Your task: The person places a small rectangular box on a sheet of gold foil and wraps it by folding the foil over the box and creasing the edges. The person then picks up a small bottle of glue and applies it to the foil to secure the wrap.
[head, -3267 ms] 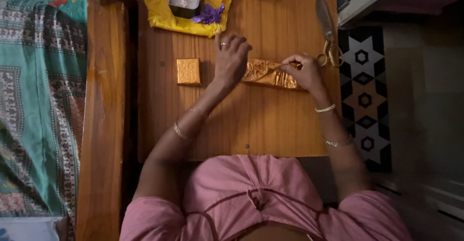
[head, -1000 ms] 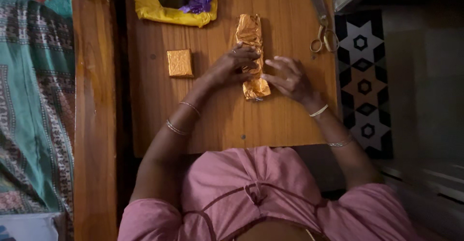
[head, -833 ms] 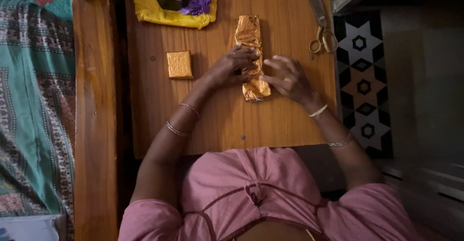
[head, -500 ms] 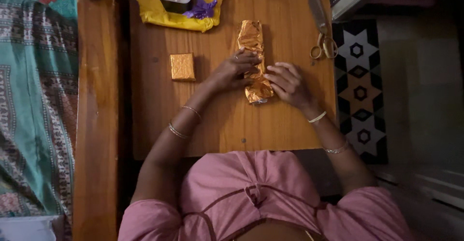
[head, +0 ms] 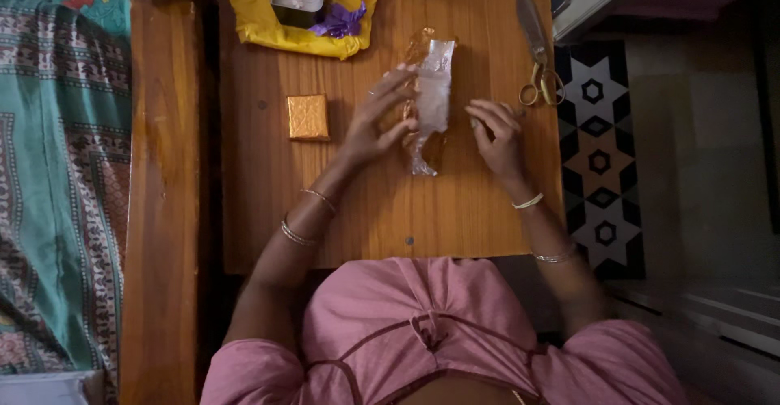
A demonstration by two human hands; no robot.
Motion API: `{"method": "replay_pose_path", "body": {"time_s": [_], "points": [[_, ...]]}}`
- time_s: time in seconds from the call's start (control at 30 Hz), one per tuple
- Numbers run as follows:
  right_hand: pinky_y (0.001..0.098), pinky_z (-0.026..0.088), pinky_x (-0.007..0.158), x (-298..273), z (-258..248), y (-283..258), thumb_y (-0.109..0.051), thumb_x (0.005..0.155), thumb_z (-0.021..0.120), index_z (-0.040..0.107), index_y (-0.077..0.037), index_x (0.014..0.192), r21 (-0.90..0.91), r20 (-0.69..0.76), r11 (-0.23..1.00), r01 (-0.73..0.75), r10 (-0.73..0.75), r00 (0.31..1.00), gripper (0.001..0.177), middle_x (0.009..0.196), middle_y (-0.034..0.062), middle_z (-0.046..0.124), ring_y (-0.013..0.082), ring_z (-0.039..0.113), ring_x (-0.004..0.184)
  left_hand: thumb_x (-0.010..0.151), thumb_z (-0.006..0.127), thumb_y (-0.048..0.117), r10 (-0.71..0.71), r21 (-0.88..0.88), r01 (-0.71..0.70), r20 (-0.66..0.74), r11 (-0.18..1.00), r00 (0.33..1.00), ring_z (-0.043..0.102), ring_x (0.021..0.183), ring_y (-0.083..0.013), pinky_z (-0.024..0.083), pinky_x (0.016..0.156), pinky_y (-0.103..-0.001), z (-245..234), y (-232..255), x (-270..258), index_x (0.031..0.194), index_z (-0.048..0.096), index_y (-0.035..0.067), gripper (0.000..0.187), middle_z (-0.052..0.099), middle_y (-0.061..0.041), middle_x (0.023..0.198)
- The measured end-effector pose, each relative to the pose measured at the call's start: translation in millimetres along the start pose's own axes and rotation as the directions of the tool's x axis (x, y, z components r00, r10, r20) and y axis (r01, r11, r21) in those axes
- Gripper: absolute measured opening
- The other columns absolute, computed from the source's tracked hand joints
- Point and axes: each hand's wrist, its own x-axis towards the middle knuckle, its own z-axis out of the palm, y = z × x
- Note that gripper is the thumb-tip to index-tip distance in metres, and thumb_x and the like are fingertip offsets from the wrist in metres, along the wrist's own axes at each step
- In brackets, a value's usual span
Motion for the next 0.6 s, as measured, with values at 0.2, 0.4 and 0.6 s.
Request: {"method": "replay_pose_path", "body": {"time_s": [0.2,0.4,0.6], "points": [[0.0426,0.051,0.105,7.6,9.6,-7.2,-0.008,0.099,0.073,0.072,-0.003,0.123,-0.019,-0.078,0.999,-0.045,0.044,0.996,0.025,0.129,0.0149,0.07,0.0311,0.065,0.12,0.1,0.068,0.025,-0.239,-0.058,0.232,-0.216,0.971,0.947,0.056,0.137,-0.0296,0.05,0.113,-0.047,-13.6,2.2,-1.5,0.14,0.058,0.01,0.044,0.057,-0.014,0.149],[0.0285,0.061,0.094,11.1,11.1,0.4,-0.012,0.106,0.065,0.07,-0.005,0.126,0.159,-0.133,0.978,-0.132,0.154,0.979,0.021,0.133,0.0135,0.068,0.0205,0.07,0.113,0.107,0.06,0.024,-0.524,-0.434,0.398,-0.223,0.809,0.822,0.06,0.102,-0.0132,0.055,0.085,-0.029,-12.3,4.8,0.6,0.147,0.051,0.008,0.044,0.064,-0.009,0.122],[0.0249,0.056,0.082,6.3,16.4,34.2,-0.009,0.107,0.063,0.071,-0.002,0.126,0.391,-0.17,0.902,-0.184,0.267,0.949,0.022,0.123,0.012,0.073,0.0152,0.067,0.096,0.109,0.055,0.027,-0.561,-0.415,0.426,-0.295,0.804,0.773,0.051,0.082,-0.0089,0.047,0.071,-0.025,-11.4,-13.8,-1.6,0.138,0.058,0.003,0.038,0.062,-0.002,0.102]]}}
